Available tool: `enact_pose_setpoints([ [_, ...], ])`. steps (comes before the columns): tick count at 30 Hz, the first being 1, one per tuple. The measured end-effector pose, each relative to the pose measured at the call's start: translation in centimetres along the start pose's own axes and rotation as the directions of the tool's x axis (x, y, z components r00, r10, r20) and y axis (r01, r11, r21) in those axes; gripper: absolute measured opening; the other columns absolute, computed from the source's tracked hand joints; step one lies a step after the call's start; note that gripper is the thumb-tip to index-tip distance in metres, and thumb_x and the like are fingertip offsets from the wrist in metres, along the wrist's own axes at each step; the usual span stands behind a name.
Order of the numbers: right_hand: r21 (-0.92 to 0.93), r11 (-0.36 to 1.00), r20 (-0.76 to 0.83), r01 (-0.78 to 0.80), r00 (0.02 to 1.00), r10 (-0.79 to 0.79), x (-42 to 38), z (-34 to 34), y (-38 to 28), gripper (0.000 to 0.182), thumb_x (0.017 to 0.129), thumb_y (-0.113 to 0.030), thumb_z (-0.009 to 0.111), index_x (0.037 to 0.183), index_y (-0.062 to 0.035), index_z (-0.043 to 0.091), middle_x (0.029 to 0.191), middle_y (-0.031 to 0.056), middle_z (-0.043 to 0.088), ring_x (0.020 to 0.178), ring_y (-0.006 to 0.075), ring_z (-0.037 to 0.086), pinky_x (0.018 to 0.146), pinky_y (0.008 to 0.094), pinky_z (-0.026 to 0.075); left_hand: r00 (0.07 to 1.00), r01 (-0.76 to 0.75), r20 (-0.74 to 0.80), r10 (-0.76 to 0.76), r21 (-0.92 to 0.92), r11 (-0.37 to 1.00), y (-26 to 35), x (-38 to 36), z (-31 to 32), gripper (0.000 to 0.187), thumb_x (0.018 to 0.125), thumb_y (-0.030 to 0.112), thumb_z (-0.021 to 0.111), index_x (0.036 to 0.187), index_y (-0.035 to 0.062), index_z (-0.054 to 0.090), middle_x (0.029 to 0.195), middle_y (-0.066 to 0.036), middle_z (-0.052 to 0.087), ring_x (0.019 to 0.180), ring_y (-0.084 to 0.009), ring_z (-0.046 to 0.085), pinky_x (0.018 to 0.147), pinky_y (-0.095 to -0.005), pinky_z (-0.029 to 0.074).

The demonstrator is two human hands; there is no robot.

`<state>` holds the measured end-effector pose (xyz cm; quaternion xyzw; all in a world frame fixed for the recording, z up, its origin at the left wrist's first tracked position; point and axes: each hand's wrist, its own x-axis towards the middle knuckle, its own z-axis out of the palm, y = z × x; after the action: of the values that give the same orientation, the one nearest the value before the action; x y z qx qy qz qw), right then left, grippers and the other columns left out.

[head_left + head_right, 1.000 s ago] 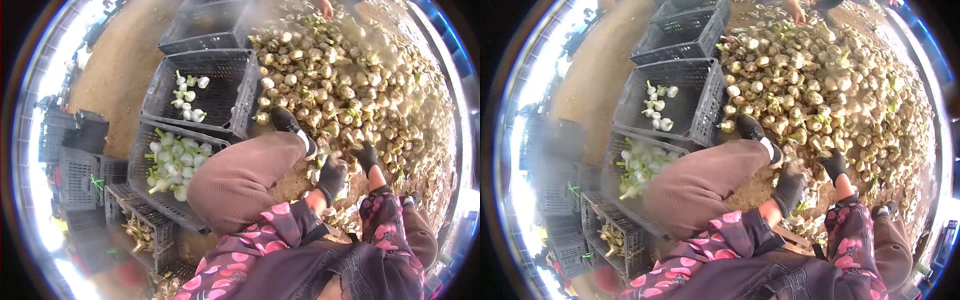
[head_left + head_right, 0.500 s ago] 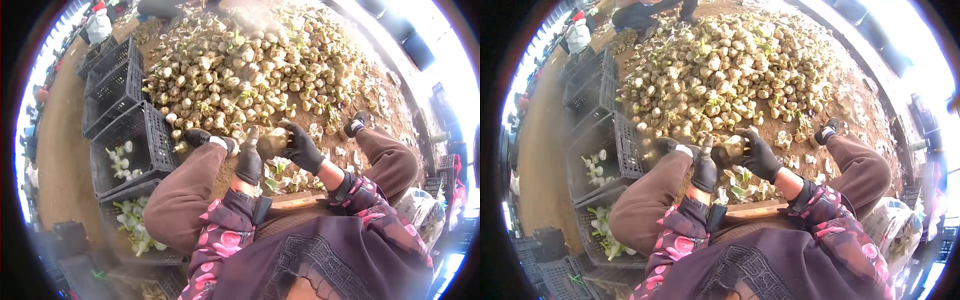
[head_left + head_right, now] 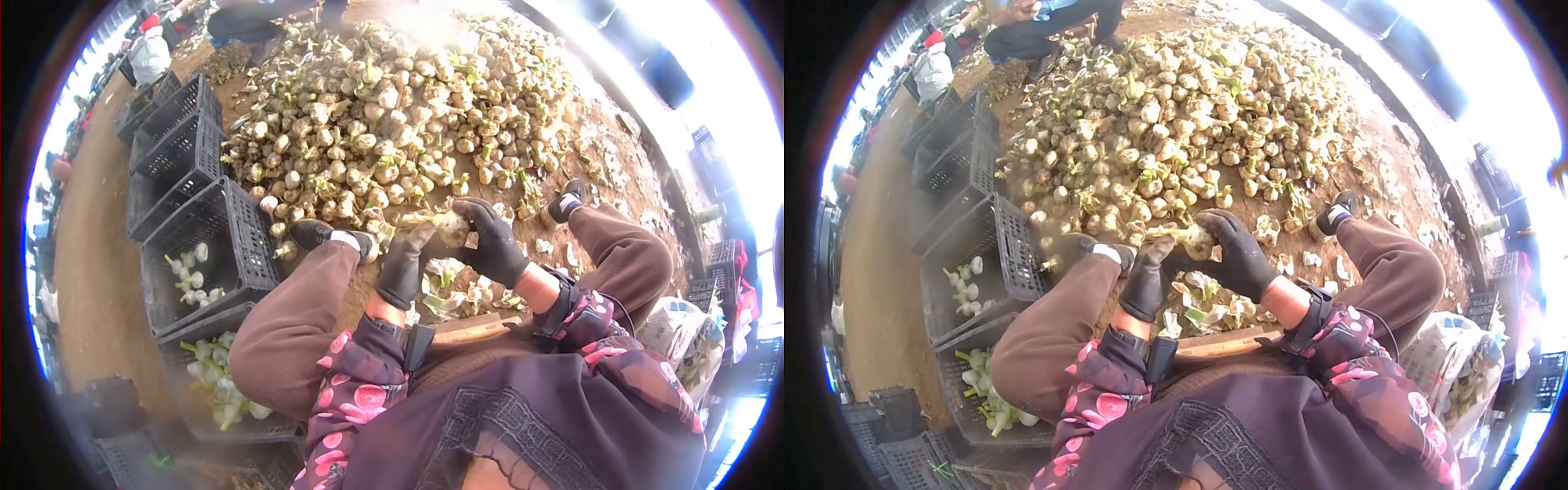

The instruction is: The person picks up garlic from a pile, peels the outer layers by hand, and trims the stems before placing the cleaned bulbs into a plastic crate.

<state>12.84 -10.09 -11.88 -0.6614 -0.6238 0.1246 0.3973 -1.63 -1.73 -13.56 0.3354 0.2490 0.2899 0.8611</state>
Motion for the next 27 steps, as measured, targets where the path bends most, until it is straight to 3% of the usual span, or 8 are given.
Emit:
enact_pose_setpoints([
  [1, 0.004, 1.000, 0.003, -0.003, 1.000, 0.003, 0.0, 0.1, 0.1, 0.065, 0.066, -0.013, 0.080, 0.120, -0.0029, 0.046, 0.117, 0.0181, 0.051, 0.109, 0.0345, 0.053, 0.088, 0.0378, 0.047, 1.000, 0.004, -0.005, -0.004, 0.000, 1.000, -0.3, 0.3, -0.6, 0.021, 0.086, 0.025, 0.060, 0.089, 0.0036, 0.063, 0.075, 0.002, 0.057, 0.068, -0.0048, 0.053, 0.058, -0.0186, 0.042],
  [3, -0.077, 0.990, 0.034, 0.115, 0.993, -0.113, 0.0, 0.4, 0.2, 0.065, 0.066, -0.012, 0.079, 0.121, -0.0023, 0.046, 0.118, 0.0202, 0.050, 0.110, 0.0392, 0.050, 0.091, 0.0399, 0.045, 0.994, 0.058, -0.107, -0.015, 0.410, 0.910, -2.0, 1.1, -2.6, 0.028, 0.091, 0.028, 0.051, 0.077, 0.0051, 0.061, 0.060, -0.003, 0.056, 0.053, -0.0124, 0.053, 0.054, -0.0255, 0.044],
  [4, -0.075, 0.989, 0.038, 0.125, 0.992, -0.122, 0.0, 0.4, 0.3, 0.063, 0.067, -0.013, 0.078, 0.120, -0.0016, 0.046, 0.119, 0.0207, 0.049, 0.109, 0.0392, 0.050, 0.090, 0.0397, 0.045, 0.997, 0.030, -0.079, -0.009, 0.263, 0.964, -2.3, 1.2, -2.5, 0.033, 0.091, 0.030, 0.050, 0.072, 0.0049, 0.060, 0.053, -0.002, 0.052, 0.046, -0.0109, 0.048, 0.048, -0.0245, 0.040],
  [8, -0.037, 0.995, 0.051, 0.089, 0.995, -0.087, -0.2, 0.6, 0.5, 0.063, 0.067, -0.013, 0.078, 0.120, -0.0011, 0.046, 0.120, 0.0212, 0.048, 0.110, 0.0391, 0.050, 0.090, 0.0398, 0.045, 0.999, 0.019, -0.044, -0.004, 0.351, 0.936, -2.1, 0.9, -2.5, 0.034, 0.092, 0.029, 0.049, 0.071, 0.0043, 0.059, 0.055, -0.003, 0.052, 0.049, -0.0115, 0.050, 0.047, -0.0239, 0.039],
  [10, 0.001, 0.998, 0.051, 0.056, 0.997, -0.056, 0.1, 0.4, 0.4, 0.063, 0.066, -0.014, 0.078, 0.120, -0.0010, 0.046, 0.120, 0.0216, 0.047, 0.109, 0.0394, 0.051, 0.090, 0.0399, 0.045, 1.000, -0.010, -0.008, 0.012, 0.248, 0.969, -2.5, 1.0, -3.0, 0.031, 0.091, 0.028, 0.049, 0.074, 0.0036, 0.059, 0.057, -0.004, 0.052, 0.051, -0.0125, 0.051, 0.047, -0.0245, 0.040],
  [23, -0.030, 0.994, 0.052, 0.109, 0.993, -0.108, 0.3, 0.1, 0.7, 0.067, 0.064, -0.010, 0.077, 0.123, -0.0034, 0.046, 0.122, 0.0195, 0.049, 0.113, 0.0372, 0.049, 0.094, 0.0398, 0.043, 0.998, -0.051, -0.002, 0.055, 0.351, 0.935, -2.9, 1.1, -2.5, 0.040, 0.093, 0.039, 0.048, 0.071, 0.0058, 0.056, 0.060, -0.005, 0.054, 0.051, -0.0126, 0.050, 0.048, -0.0269, 0.039],
  [25, -0.048, 0.992, 0.049, 0.113, 0.993, -0.111, 0.2, 0.2, 0.4, 0.067, 0.064, -0.010, 0.077, 0.123, -0.0035, 0.046, 0.122, 0.0194, 0.049, 0.113, 0.0374, 0.049, 0.094, 0.0397, 0.043, 0.997, 0.069, -0.044, -0.055, 0.441, 0.895, -2.5, 1.1, -2.3, 0.044, 0.092, 0.043, 0.048, 0.068, 0.0062, 0.055, 0.058, -0.005, 0.053, 0.051, -0.0122, 0.050, 0.048, -0.0261, 0.039],
  [27, -0.063, 0.991, 0.050, 0.119, 0.992, -0.116, -0.1, 0.1, 0.7, 0.065, 0.065, -0.010, 0.076, 0.122, -0.0035, 0.045, 0.120, 0.0200, 0.049, 0.110, 0.0385, 0.051, 0.091, 0.0400, 0.045, 0.997, 0.061, -0.062, -0.039, 0.414, 0.908, -3.1, 1.3, -2.4, 0.045, 0.092, 0.043, 0.048, 0.069, 0.0059, 0.056, 0.057, -0.005, 0.053, 0.050, -0.0122, 0.049, 0.049, -0.0258, 0.039],
])
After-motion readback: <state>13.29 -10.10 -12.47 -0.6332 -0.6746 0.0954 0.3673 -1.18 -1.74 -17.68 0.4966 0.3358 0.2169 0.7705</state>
